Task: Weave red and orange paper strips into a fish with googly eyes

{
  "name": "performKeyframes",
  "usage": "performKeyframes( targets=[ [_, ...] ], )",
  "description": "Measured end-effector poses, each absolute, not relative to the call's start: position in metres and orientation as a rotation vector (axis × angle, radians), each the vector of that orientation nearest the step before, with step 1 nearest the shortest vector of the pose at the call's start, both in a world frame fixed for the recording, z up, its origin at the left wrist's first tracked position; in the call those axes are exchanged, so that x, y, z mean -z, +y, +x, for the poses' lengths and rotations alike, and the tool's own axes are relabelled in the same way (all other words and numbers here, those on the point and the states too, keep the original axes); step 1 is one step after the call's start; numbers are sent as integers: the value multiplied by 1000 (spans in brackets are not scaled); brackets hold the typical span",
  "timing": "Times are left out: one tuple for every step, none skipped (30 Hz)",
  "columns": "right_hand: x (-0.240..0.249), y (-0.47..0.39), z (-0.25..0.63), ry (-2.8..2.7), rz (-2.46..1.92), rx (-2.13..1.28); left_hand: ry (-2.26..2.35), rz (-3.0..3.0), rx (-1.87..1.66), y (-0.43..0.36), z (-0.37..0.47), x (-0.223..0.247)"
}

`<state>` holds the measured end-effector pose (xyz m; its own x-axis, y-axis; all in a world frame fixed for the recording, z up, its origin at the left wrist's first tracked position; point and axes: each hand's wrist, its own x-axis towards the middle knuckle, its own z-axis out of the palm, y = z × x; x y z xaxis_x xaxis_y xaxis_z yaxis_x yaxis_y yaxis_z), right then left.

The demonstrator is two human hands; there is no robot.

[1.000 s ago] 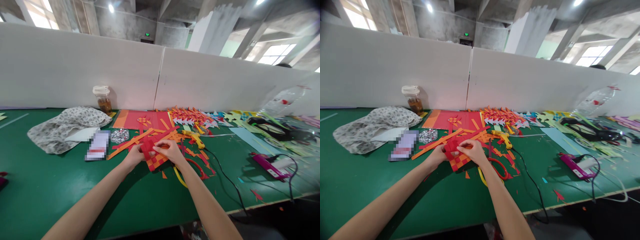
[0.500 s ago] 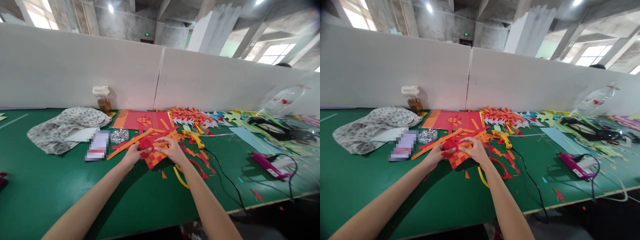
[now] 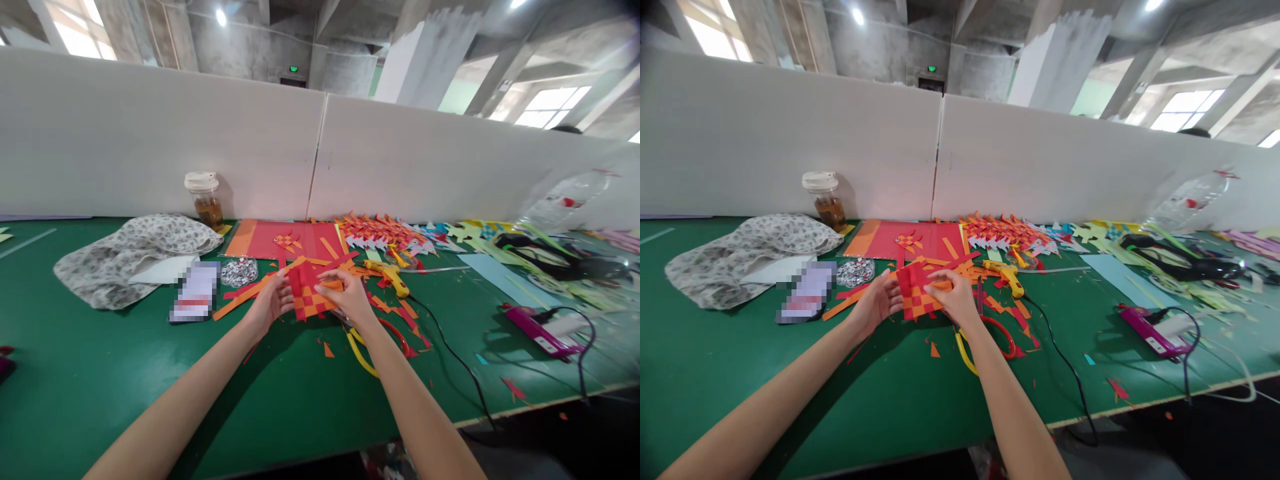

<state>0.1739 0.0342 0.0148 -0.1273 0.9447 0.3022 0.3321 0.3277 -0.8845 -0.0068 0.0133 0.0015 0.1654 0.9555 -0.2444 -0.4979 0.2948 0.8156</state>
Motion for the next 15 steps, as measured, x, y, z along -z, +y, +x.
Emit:
performKeyframes(
  targets=[
    [-15,34,174,-1630,-1178,-812,873,659,-1162,13,-7,-1],
    [-15,35,174,-1612,-1184,-809,900,680,-1179,13,-7,0],
    [-15,35,173,-1599,-1186,-807,935,708,-1194,13,-7,1],
    [-14,35,173,-1589,-1184,-809,975,736,-1206,13,-7,3],
    [-14,35,173,-1583,-1180,-819,1012,758,-1216,13,-7,5],
    [-14,35,172,-1580,-1180,-843,1044,775,-1225,13,-7,7],
    [-14,36,172,-1576,-1187,-882,1061,795,-1233,14,-8,9],
    [-13,36,172,-1569,-1198,-934,1071,821,-1241,14,-9,11],
    [-13,36,172,-1559,-1214,-994,1074,855,-1251,15,-9,12],
    [-14,35,172,-1560,-1224,-1058,1078,894,-1260,15,-10,13],
    [-14,35,172,-1574,-1220,-1125,1080,933,-1265,15,-10,14],
    [-15,34,172,-1594,-1198,-1191,1080,970,-1261,15,-10,14],
    [-15,33,172,-1611,-1162,-1251,1076,1001,-1246,15,-10,13],
    [-16,32,172,-1621,-1123,-1303,1073,1022,-1222,14,-9,12],
    [-16,31,172,-1617,-1091,-1339,1071,1035,-1189,12,-8,11]
  ],
)
